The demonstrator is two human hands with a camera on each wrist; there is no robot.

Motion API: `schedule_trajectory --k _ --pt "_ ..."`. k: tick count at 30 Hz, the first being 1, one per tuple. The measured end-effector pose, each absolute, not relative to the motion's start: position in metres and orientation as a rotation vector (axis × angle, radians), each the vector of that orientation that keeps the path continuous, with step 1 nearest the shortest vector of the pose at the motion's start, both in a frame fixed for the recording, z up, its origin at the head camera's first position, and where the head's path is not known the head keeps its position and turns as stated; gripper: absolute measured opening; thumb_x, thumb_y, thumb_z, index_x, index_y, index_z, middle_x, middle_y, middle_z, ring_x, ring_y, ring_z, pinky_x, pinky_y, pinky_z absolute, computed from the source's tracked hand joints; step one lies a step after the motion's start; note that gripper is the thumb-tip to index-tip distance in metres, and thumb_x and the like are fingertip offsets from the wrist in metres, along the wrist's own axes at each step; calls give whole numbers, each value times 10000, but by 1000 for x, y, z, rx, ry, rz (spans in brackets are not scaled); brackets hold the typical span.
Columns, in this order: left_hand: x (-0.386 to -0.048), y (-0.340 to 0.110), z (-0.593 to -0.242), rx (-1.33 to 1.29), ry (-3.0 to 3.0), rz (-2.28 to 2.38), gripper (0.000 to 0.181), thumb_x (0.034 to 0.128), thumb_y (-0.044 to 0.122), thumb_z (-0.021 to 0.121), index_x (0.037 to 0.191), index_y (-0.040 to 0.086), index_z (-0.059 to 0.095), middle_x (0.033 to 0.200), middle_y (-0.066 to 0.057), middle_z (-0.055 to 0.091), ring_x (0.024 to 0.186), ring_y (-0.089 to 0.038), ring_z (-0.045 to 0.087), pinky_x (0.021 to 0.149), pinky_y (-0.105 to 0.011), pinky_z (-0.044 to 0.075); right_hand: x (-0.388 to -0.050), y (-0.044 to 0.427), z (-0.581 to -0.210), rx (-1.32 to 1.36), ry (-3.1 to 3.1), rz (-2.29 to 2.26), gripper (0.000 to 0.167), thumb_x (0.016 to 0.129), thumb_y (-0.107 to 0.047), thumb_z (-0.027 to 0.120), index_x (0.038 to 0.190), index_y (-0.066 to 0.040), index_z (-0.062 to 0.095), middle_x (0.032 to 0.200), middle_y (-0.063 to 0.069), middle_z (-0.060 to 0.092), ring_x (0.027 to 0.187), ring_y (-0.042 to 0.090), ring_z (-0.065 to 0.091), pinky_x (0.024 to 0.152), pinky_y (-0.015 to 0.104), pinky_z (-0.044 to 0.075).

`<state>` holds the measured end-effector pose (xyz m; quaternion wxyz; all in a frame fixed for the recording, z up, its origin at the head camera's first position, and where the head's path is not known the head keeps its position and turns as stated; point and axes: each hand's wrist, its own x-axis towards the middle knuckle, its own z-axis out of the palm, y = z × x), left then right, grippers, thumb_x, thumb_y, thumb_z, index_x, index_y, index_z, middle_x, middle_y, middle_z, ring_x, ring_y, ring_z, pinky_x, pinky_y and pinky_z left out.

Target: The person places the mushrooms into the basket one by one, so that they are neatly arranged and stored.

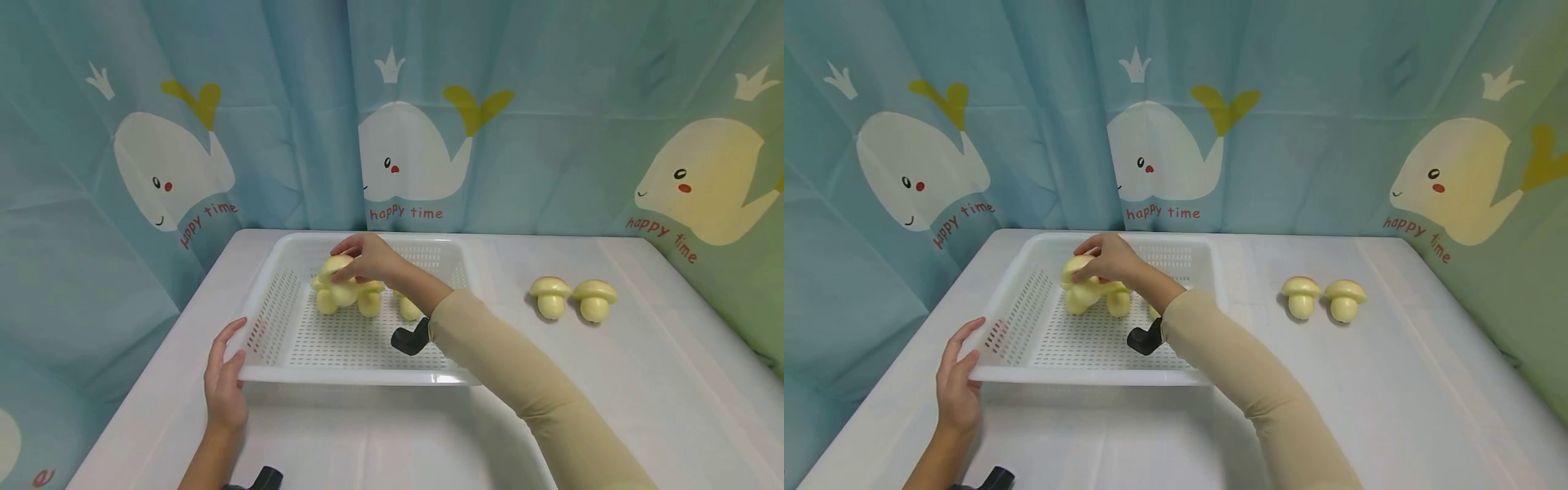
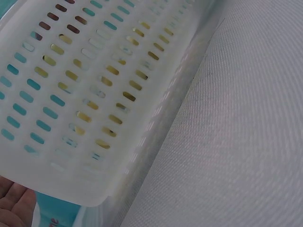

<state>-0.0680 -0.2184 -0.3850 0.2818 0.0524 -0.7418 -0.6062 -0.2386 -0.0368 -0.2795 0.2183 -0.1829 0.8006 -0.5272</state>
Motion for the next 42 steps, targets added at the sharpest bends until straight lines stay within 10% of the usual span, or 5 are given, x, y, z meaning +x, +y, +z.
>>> schedule_trajectory --k 42 --pt "-68 -219 -385 166 -1980 -1630 453 901 125 256 1314 42 421 1357 14 387 1140 -122 404 782 -179 415 -221 -63 -314 -503 2198 -1048 284 713 -102 779 959 -75 640 926 19 566 849 129 547 633 347 524"
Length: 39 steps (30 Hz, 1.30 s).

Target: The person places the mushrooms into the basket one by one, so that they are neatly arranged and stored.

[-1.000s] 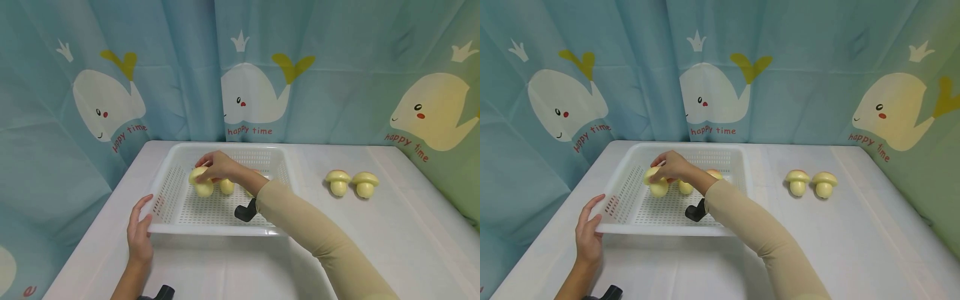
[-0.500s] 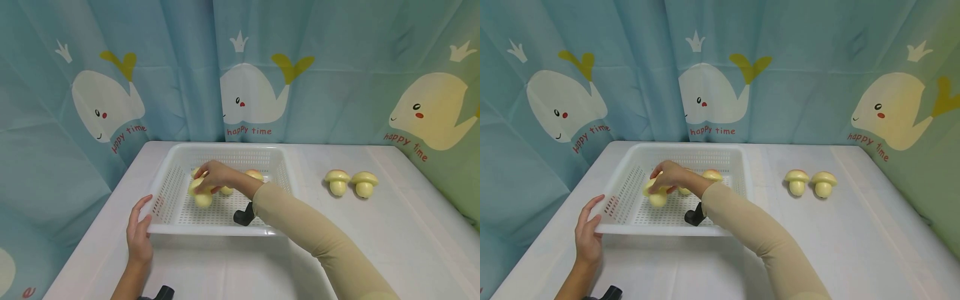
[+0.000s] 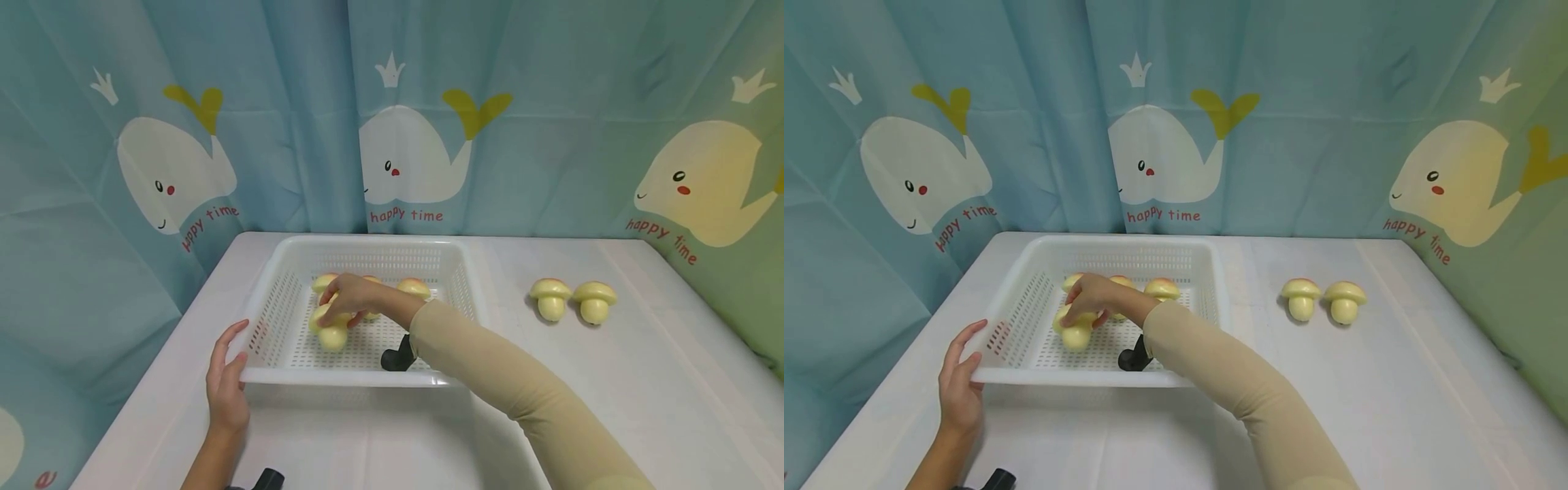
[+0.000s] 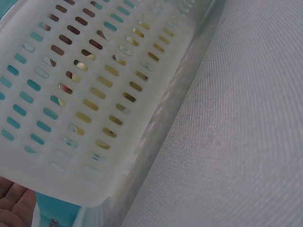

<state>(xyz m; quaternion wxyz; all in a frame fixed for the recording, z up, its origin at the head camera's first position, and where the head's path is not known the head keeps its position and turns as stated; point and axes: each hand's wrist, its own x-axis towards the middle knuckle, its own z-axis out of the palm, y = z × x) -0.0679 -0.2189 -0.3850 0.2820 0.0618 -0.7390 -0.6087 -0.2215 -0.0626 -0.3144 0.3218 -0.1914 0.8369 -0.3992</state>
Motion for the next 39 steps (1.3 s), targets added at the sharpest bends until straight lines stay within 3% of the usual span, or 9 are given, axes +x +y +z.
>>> schedule_trajectory --k 30,39 --pt "-68 -219 -386 168 -1991 -1622 457 904 139 260 1327 74 421 1385 14 367 1155 -122 397 775 -181 414 -222 -68 -321 -516 2252 -960 308 734 -145 768 977 -57 601 923 8 521 781 124 515 605 322 519" --pt "-68 -219 -386 176 -1995 -1610 454 903 137 262 1323 75 424 1373 26 379 1139 -118 407 768 -182 422 -217 -68 -318 -538 2222 -916 351 720 -140 777 1002 -70 580 848 18 487 720 110 468 601 313 519"
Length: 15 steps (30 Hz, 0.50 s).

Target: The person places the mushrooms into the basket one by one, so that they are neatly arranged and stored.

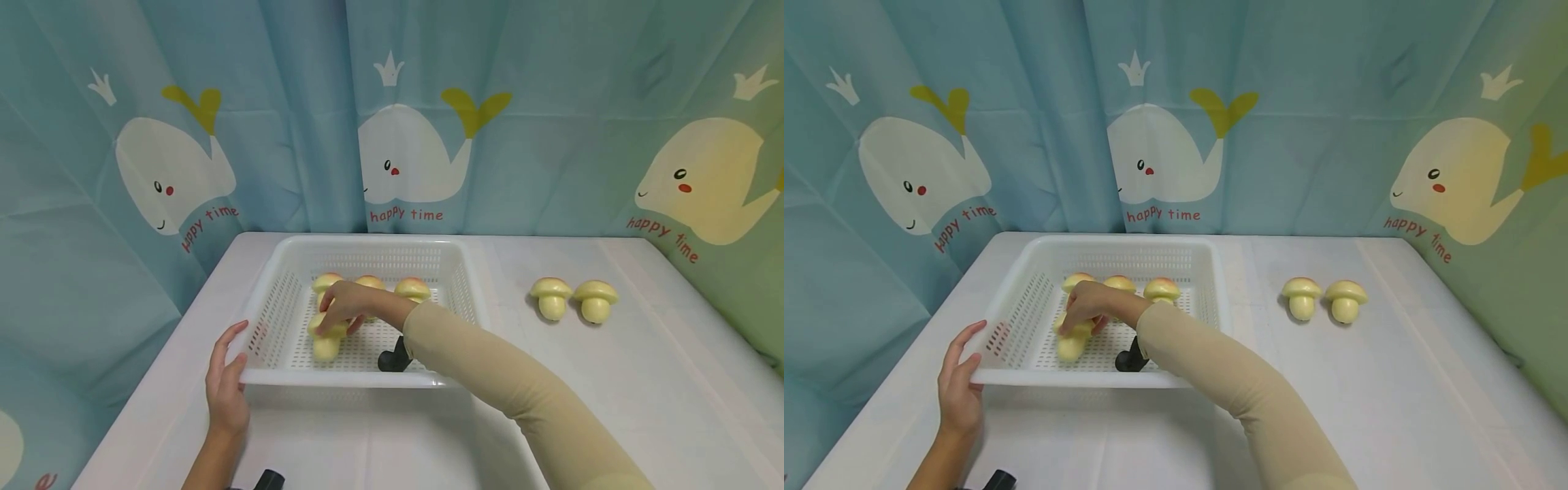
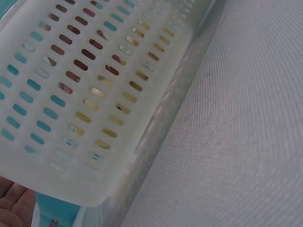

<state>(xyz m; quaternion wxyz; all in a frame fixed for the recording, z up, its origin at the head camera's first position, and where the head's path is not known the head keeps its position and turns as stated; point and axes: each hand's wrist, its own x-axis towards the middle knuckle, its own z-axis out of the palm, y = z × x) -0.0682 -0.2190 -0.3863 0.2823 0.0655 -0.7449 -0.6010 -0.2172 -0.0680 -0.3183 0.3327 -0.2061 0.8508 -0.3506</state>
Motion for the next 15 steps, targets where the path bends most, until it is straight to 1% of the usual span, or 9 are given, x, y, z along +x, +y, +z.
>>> schedule_trajectory --k 7,10,13,15 --pt "-68 -219 -386 172 -1989 -1616 457 898 133 263 1320 71 427 1371 31 384 1139 -120 408 767 -192 424 -214 -68 -317 -545 2192 -922 355 723 -129 774 1007 -64 571 715 25 446 618 125 438 588 299 519" --pt "-68 -218 -385 177 -1990 -1618 455 900 135 262 1321 76 427 1373 33 383 1139 -123 408 767 -192 426 -214 -68 -317 -552 2195 -912 354 728 -138 773 1010 -68 571 683 24 429 604 127 427 580 293 518" --pt "-68 -218 -385 188 -1997 -1613 456 901 137 262 1321 80 428 1373 34 384 1135 -124 410 767 -193 426 -214 -67 -315 -555 2217 -880 373 726 -172 778 1018 -72 571 709 28 452 655 157 455 591 305 520" --pt "-68 -218 -385 195 -1999 -1611 455 903 139 263 1322 85 429 1374 37 384 1133 -125 412 770 -196 425 -215 -66 -312 -569 2245 -856 412 726 -202 779 1051 -67 564 758 41 503 729 183 502 605 324 522"
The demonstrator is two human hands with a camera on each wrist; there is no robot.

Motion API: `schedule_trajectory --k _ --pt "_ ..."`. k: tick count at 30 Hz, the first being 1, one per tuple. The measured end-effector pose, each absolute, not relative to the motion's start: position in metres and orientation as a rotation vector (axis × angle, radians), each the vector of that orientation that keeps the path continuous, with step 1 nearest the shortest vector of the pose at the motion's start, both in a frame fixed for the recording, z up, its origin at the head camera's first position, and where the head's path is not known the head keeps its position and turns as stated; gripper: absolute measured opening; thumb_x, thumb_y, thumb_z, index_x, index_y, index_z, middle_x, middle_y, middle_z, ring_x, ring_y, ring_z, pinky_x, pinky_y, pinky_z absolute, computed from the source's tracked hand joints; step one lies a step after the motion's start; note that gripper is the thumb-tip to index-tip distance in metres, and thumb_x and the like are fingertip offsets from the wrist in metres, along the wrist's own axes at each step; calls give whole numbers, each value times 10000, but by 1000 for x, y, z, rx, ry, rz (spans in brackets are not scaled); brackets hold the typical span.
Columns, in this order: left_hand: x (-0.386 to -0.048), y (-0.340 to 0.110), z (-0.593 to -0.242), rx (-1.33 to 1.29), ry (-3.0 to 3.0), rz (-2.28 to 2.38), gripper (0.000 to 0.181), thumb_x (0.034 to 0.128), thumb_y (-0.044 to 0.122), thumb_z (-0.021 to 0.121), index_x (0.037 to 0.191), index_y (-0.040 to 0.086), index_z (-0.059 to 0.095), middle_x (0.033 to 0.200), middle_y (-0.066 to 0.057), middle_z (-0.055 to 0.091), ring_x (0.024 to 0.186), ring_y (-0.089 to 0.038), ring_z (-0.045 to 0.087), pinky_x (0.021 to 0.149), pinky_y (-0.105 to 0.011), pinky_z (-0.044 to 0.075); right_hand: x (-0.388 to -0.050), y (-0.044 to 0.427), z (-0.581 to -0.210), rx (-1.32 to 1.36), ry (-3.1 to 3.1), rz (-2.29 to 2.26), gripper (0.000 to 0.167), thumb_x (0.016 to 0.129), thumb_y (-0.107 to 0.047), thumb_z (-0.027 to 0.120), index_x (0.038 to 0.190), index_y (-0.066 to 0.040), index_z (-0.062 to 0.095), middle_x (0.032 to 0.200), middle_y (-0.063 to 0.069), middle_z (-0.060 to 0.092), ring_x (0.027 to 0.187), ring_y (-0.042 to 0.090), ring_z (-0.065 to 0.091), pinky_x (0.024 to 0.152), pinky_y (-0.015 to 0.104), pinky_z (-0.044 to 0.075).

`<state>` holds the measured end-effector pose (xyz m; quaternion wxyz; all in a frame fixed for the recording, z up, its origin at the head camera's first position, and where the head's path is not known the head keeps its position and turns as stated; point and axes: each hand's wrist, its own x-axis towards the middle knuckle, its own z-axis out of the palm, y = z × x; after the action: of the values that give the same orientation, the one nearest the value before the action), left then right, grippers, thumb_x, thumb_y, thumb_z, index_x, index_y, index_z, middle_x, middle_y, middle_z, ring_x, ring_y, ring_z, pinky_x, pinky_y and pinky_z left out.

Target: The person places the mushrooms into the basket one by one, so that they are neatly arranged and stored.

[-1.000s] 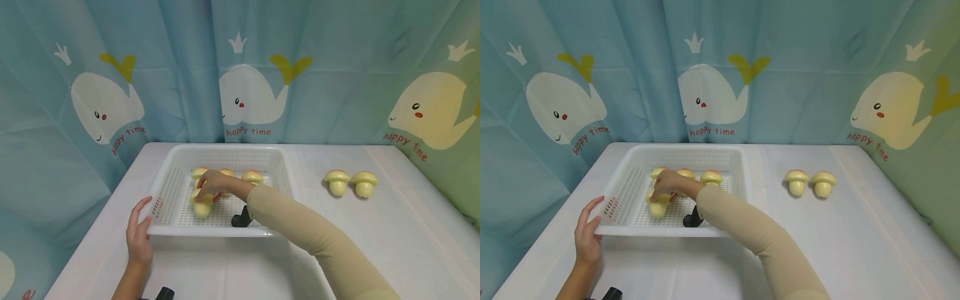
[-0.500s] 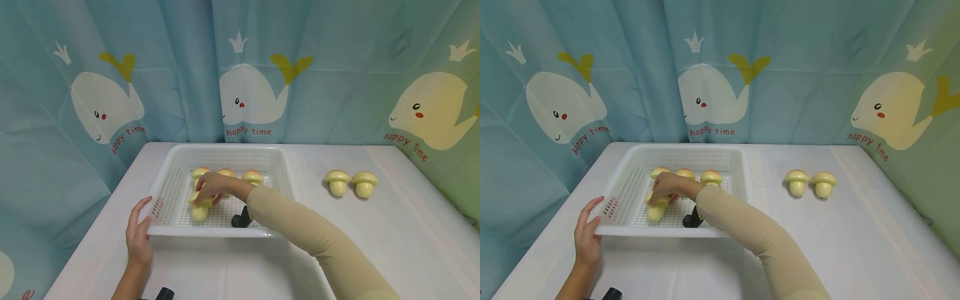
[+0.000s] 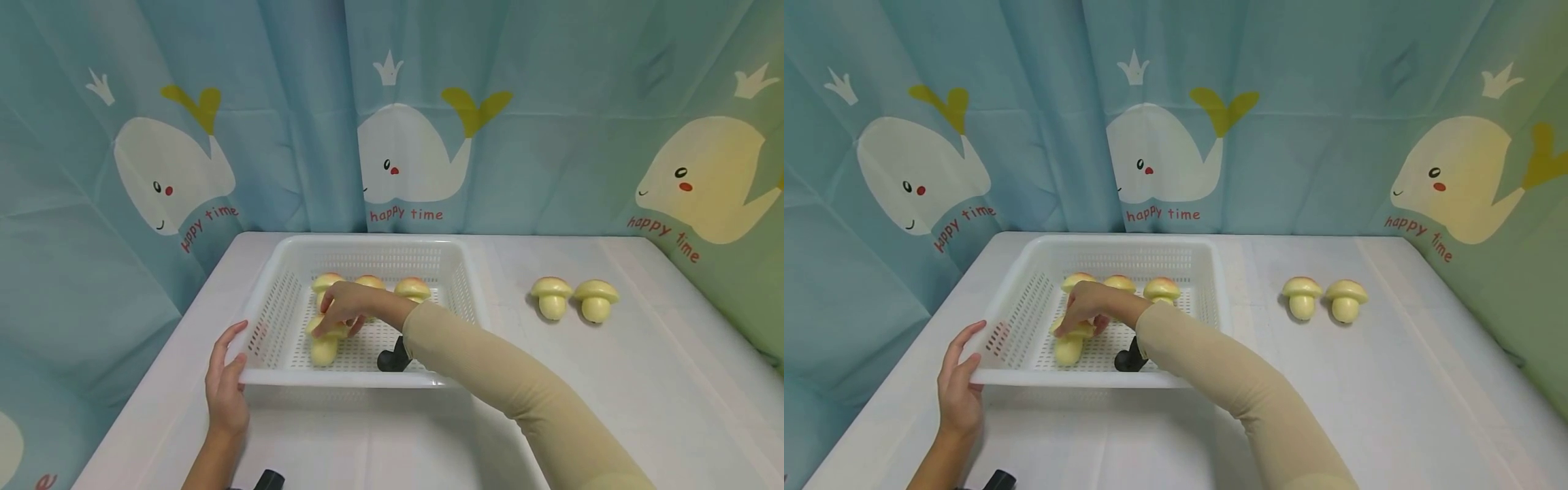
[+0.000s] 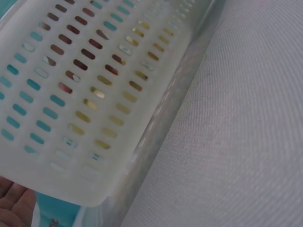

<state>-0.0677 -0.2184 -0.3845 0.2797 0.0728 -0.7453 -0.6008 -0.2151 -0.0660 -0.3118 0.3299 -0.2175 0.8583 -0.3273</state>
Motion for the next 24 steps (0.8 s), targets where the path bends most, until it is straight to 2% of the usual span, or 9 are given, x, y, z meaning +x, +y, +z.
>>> schedule_trajectory --k 4,7,12,16,24 --pt "-68 -218 -385 198 -1992 -1616 452 906 147 265 1324 84 428 1376 37 384 1129 -132 416 777 -198 426 -217 -61 -299 -584 2338 -843 497 720 -261 782 1124 -75 560 959 13 549 895 174 534 631 339 521" --pt "-68 -219 -385 191 -1981 -1629 454 907 143 263 1324 71 426 1374 25 386 1124 -136 415 773 -197 426 -220 -53 -286 -590 2371 -913 499 715 -255 786 1135 -81 580 1046 6 544 928 146 540 638 330 518" --pt "-69 -218 -384 186 -1983 -1638 451 910 141 264 1327 83 428 1378 17 380 1117 -134 415 766 -192 422 -224 -33 -268 -638 2339 -1045 470 737 -207 769 1143 -48 592 1024 76 602 899 184 581 694 372 513" --pt "-69 -218 -384 188 -1985 -1642 447 916 146 269 1333 107 427 1387 9 368 1131 -139 404 787 -190 405 -226 -20 -262 -639 2340 -1076 437 752 -210 756 1132 -64 596 1055 83 595 913 193 581 730 394 506" --pt "-69 -219 -385 191 -1963 -1686 447 918 139 264 1334 89 422 1374 19 372 1143 -148 393 803 -203 395 -231 3 -257 -632 2369 -1081 401 755 -225 750 1102 -82 609 1029 78 607 918 173 580 710 363 509"
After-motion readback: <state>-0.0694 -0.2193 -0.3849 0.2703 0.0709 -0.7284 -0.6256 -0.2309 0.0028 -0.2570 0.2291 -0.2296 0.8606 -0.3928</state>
